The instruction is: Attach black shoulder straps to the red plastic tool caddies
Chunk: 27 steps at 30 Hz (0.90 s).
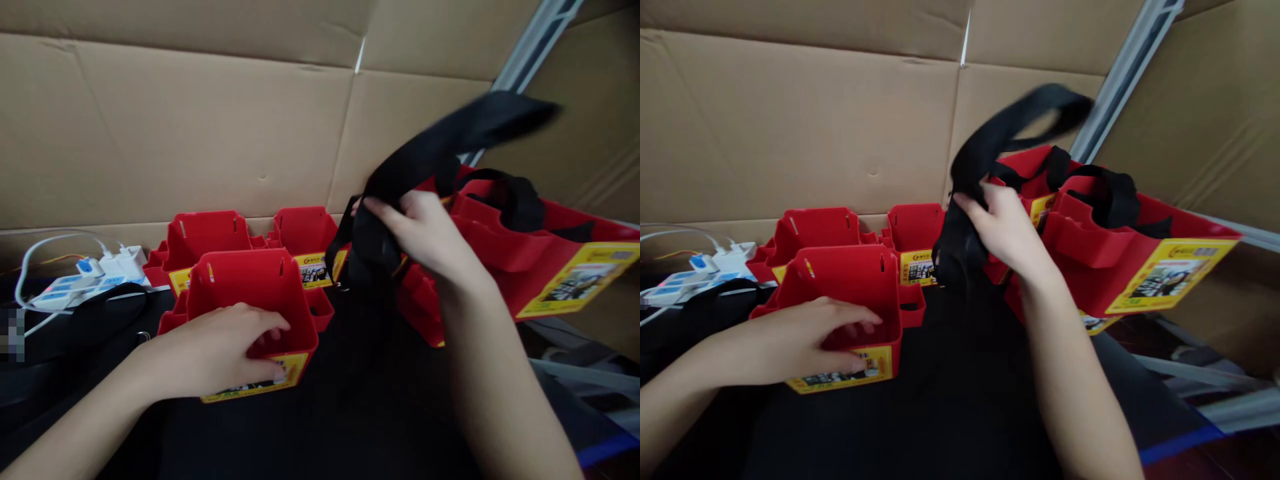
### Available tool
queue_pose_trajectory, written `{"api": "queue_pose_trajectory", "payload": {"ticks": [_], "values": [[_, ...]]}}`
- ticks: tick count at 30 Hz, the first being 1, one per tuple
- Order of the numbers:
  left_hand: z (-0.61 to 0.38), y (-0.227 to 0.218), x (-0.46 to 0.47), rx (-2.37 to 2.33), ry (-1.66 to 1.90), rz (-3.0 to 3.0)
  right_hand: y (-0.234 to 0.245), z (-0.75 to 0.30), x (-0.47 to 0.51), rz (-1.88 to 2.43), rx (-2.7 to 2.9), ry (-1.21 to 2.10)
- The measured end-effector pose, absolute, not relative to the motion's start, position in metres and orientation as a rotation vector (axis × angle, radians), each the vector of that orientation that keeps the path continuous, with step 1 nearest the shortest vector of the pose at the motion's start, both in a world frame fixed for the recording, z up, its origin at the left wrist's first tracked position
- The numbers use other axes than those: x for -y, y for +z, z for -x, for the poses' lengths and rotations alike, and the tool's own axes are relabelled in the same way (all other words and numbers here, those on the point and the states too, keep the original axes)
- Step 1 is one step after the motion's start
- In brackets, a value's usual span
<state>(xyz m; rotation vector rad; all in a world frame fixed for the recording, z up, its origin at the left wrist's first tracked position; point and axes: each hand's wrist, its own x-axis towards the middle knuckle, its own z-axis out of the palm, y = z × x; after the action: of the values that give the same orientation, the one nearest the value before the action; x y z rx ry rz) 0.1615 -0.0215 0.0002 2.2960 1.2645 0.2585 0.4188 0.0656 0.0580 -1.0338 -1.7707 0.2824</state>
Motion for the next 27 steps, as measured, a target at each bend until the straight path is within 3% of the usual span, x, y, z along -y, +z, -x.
{"api": "queue_pose_trajectory", "payload": {"ticks": [4, 9, 16, 22, 27], "values": [[-0.159, -0.003, 0.018, -1.249, 0.175, -2.371, 0.044, -0.421, -0.078, 1.254, 2.100, 0.193], [-0.155, -0.011, 0.017, -1.268, 0.238, -2.392, 0.025, -0.404, -0.087, 1.282, 2.277, 0.359], [-0.196, -0.002, 0.044, -1.628, 0.556, -2.589, 0.031, -0.407, -0.086, 1.385, 2.121, 0.701], [-0.256, -0.035, 0.054, -0.750, 0.452, -3.398, 0.031, -0.418, -0.092, 1.369, 1.934, 0.977], [-0.280, -0.060, 0.046, -0.762, 0.133, -3.435, 0.030, -0.425, -0.097, 1.409, 1.959, 1.011]]}}
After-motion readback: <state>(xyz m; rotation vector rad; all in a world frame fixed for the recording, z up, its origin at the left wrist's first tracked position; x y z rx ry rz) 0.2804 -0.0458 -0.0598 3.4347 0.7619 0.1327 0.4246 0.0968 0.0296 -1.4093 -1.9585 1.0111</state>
